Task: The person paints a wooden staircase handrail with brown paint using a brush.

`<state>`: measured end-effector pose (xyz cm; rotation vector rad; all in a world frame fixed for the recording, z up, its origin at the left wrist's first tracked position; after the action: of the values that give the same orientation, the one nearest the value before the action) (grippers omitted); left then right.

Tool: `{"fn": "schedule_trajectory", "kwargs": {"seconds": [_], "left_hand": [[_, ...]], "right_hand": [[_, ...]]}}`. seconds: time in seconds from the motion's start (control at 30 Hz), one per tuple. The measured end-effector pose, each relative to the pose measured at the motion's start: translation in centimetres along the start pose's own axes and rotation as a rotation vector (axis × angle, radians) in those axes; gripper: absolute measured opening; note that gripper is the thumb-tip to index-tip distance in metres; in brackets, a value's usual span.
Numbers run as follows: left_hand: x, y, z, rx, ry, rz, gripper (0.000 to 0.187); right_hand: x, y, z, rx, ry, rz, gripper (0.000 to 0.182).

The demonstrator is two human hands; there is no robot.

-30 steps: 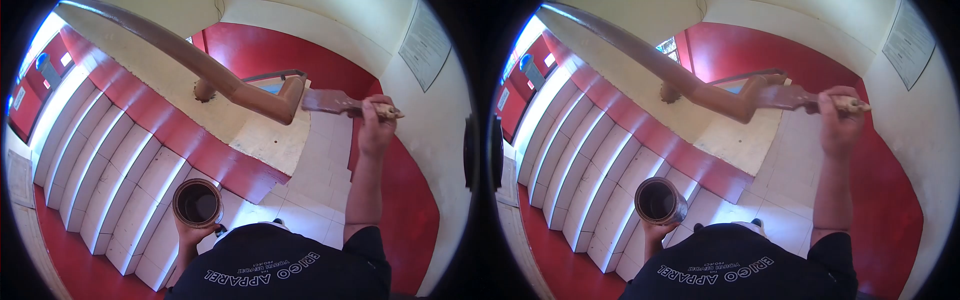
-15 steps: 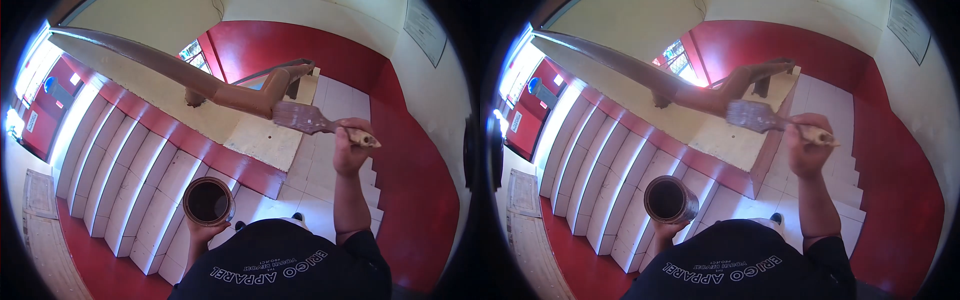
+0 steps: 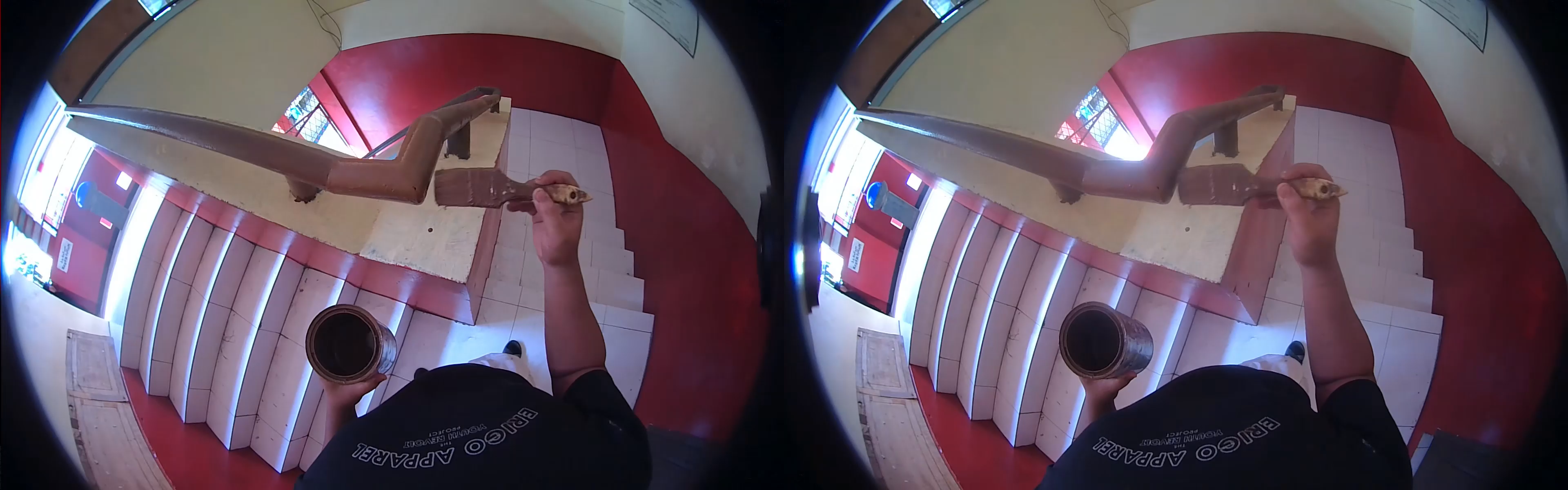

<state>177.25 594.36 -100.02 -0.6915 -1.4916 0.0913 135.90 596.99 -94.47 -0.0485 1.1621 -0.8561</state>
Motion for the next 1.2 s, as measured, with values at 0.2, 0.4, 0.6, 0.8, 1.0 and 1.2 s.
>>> {"fn": "schedule_trajectory", "kwargs": {"seconds": [0.2, 0.4, 0.6, 0.8, 1.0, 1.2], "left_hand": [[-2.1, 2.6, 0.4, 0.007, -0.049, -0.117, 0.107], [-1.1, 5.0, 6.7, 0.255, 0.008, -0.064, 0.109], [0.6, 7.5, 9.6, 0.253, -0.074, -0.311, 0.11], [1.4, 7.4, 11.3, 0.242, -0.025, -0.402, 0.106], [0.1, 4.9, 12.2, 0.198, -0.014, -0.192, 0.105], [1.3, 1.1, 12.6, 0.111, 0.089, -0.171, 0.108]], "right_hand": [[1.3, -2.6, -0.3, -0.093, -0.028, 0.082, 0.017], [1.0, -7.1, -1.7, -0.281, -0.187, 0.164, 0.018], [3.1, -9.3, -2.6, -0.194, -0.096, 0.207, 0.016], [2.5, -8.7, -7.2, -0.089, -0.272, 0.247, 0.018], [2.0, -4.5, -9.9, -0.056, -0.397, 0.287, 0.019], [-1.5, -1.0, -8.1, -0.089, -0.356, 0.241, 0.018]]}}
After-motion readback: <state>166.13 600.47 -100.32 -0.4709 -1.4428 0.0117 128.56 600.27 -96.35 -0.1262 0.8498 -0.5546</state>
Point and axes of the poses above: each hand's wrist, its own y-axis away from the middle knuckle, its own z-axis out of the palm, x = y × z, the point moved 3 cm from there along -y, towards the middle knuckle, and after that the axes turned 8 degrees about z, right-handed, at the moved point
